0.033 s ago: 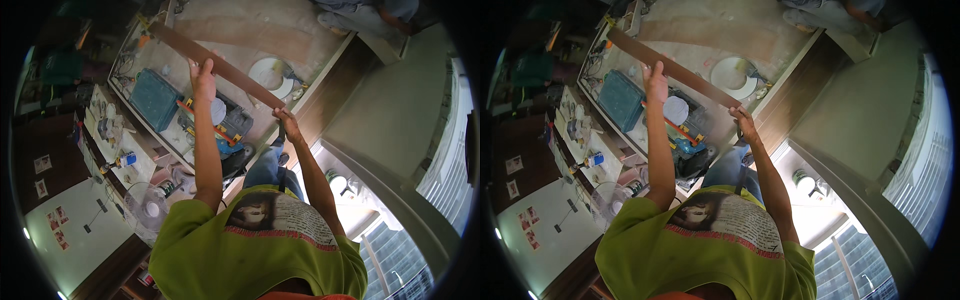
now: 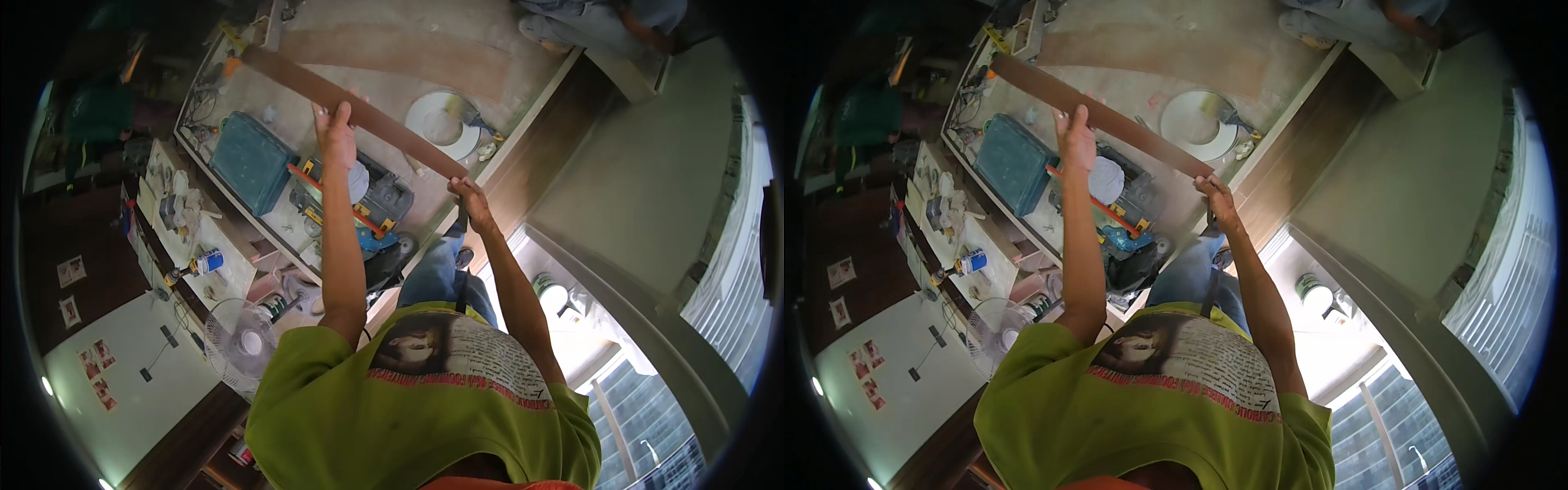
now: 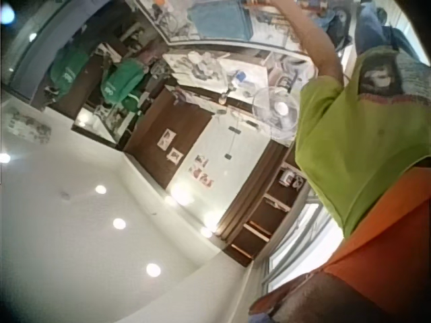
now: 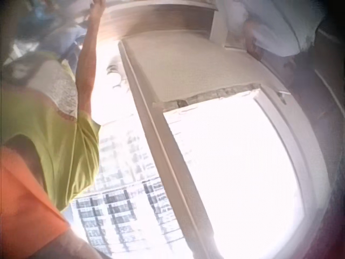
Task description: The person retrieves a long, curved wooden strip and a sanding block from a balcony area. They then move indoors and repeatedly sand the edges and surfaces of the wooden strip using the sanding block. The person pauses to inspect the strip before resuming sanding.
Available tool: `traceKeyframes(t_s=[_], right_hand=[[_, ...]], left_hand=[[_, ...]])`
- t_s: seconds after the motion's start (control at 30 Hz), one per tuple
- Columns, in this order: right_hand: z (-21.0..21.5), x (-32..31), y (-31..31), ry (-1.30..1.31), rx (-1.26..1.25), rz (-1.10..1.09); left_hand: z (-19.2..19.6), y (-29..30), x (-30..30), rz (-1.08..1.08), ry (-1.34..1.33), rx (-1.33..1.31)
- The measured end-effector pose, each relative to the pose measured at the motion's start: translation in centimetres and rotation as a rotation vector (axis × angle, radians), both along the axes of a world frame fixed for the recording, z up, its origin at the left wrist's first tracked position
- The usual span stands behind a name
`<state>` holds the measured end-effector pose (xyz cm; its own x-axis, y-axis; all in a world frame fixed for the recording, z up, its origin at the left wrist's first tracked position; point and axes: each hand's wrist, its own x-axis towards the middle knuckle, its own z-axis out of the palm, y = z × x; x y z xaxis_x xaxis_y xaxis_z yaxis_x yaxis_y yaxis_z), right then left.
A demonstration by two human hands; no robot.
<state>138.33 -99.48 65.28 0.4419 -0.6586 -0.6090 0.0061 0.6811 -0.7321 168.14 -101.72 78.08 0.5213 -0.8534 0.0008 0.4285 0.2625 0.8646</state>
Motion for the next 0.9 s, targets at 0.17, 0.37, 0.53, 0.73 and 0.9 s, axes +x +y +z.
traceKeyframes(t_s=[0.17, 0.37, 0.53, 0.73, 0.9], right_hand=[[-8.6, -3.2, 0.0, 0.180, 0.072, -0.059], [-16.0, -12.2, 4.8, 0.354, 0.255, -0.062], [-18.7, -16.6, 7.8, 0.409, 0.260, -0.129], [-23.9, -17.0, 10.7, 0.421, 0.277, -0.251], [-23.8, -20.7, 14.4, 0.440, 0.256, -0.254]], left_hand=[[-15.6, 0.1, -0.5, 0.022, 0.242, 0.207], [-28.3, 3.0, -7.6, -0.054, 0.417, 0.487], [-32.4, 3.4, -12.7, -0.082, 0.467, 0.679], [-37.0, 3.0, -12.3, -0.052, 0.421, 0.786], [-36.0, 0.9, -8.1, -0.145, 0.429, 0.604]])
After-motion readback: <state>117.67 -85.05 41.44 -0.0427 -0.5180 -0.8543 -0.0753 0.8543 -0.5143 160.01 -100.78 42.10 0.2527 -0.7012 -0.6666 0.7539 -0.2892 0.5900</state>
